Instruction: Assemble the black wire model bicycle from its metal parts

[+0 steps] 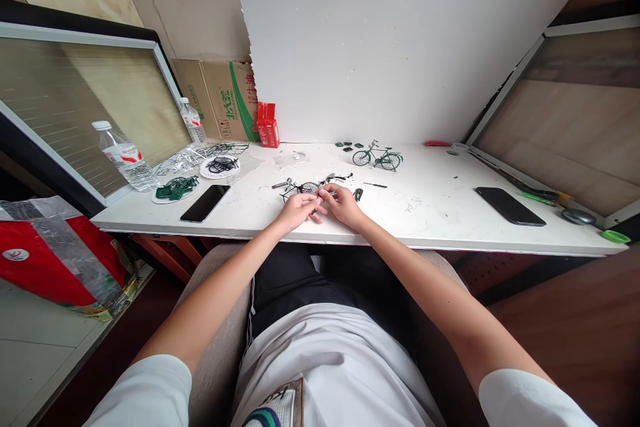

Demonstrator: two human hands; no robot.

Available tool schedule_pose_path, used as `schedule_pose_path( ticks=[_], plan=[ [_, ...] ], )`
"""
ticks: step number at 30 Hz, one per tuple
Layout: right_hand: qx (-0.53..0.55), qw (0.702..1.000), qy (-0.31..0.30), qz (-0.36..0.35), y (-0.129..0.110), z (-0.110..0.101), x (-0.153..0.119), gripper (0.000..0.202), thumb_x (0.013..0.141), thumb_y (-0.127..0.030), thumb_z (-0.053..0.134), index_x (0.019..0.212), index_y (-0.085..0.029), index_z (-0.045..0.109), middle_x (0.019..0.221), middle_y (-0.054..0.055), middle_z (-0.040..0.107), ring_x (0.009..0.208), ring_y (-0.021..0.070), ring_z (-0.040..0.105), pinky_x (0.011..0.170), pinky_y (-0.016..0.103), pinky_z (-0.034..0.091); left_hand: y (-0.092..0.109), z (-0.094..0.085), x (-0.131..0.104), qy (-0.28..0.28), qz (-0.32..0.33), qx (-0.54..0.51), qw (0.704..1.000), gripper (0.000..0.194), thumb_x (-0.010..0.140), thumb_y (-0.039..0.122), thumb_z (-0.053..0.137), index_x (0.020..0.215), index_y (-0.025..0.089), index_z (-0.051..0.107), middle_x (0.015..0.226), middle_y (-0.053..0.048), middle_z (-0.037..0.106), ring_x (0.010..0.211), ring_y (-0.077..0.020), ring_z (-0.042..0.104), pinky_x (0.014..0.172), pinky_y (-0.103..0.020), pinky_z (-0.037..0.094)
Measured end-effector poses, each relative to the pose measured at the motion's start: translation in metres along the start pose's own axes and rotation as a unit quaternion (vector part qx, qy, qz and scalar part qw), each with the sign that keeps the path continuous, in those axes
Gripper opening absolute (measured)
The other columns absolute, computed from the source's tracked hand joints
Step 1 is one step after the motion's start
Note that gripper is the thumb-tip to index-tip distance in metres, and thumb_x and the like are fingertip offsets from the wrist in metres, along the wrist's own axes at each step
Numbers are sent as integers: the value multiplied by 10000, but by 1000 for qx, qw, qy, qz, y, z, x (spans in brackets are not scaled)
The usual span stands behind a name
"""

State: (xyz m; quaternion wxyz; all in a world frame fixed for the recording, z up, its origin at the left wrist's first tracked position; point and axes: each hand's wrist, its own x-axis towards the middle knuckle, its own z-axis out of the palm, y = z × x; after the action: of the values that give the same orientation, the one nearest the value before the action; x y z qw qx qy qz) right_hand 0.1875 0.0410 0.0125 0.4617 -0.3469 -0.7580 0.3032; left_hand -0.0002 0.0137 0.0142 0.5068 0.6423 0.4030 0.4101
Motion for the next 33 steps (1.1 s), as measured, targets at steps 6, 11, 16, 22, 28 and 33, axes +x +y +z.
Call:
schedule_pose_path(
  ticks=[6, 11, 16, 22, 28, 33],
  plan=[
    [15, 999, 32, -4, -3, 1, -1, 418, 1010, -600, 558, 996, -210, 709, 998, 81, 738, 917, 226, 677, 822, 354, 511, 2, 2, -1, 4, -8, -2, 1000, 346, 978, 458, 650, 1023, 119, 700, 1018, -175, 804, 672, -179, 775, 548, -211, 392],
    [4, 999, 43, -10, -1, 2, 0, 439, 1004, -624, 551, 994, -214, 706, 1013, 88, 738, 936, 233, 674, 839, 365, 515, 0, 1, 0, 6, -1, -1, 1000, 353, 975, 474, 655, 1049, 131, 699, 1031, -163, 803, 717, -194, 790, 553, -212, 392],
    [3, 1000, 26, -6, 0, 2, 0, 440, 996, -627, 556, 977, -212, 701, 999, 90, 736, 903, 227, 661, 819, 360, 514, -7, 0, 2, 12, 12, -2, 1000, 377, 967, 509, 664, 1055, 144, 698, 1065, -147, 796, 774, -204, 796, 570, -220, 426],
    [-4, 1000, 15, -2, -5, 1, -1, 474, 984, -656, 547, 927, -210, 697, 960, 84, 730, 866, 219, 646, 799, 351, 507, -10, 0, 3, 3, 17, 10, 1000, 439, 934, 569, 690, 1059, 148, 695, 1050, -137, 791, 818, -226, 796, 568, -225, 451],
    [-5, 1000, 7, -3, -7, 0, -1, 458, 987, -639, 556, 945, -206, 702, 968, 82, 732, 884, 219, 648, 805, 351, 502, -11, -1, 4, -9, 22, 19, 1000, 399, 951, 537, 670, 1034, 147, 683, 1062, -137, 783, 815, -219, 803, 570, -212, 435],
    [-3, 1000, 0, -1, -6, 0, 0, 477, 980, -659, 556, 927, -209, 704, 965, 75, 738, 904, 222, 659, 780, 339, 499, -7, 0, 3, -6, 24, 10, 1000, 387, 945, 526, 672, 1004, 143, 675, 943, -97, 768, 767, -200, 793, 555, -203, 417]
  ],
)
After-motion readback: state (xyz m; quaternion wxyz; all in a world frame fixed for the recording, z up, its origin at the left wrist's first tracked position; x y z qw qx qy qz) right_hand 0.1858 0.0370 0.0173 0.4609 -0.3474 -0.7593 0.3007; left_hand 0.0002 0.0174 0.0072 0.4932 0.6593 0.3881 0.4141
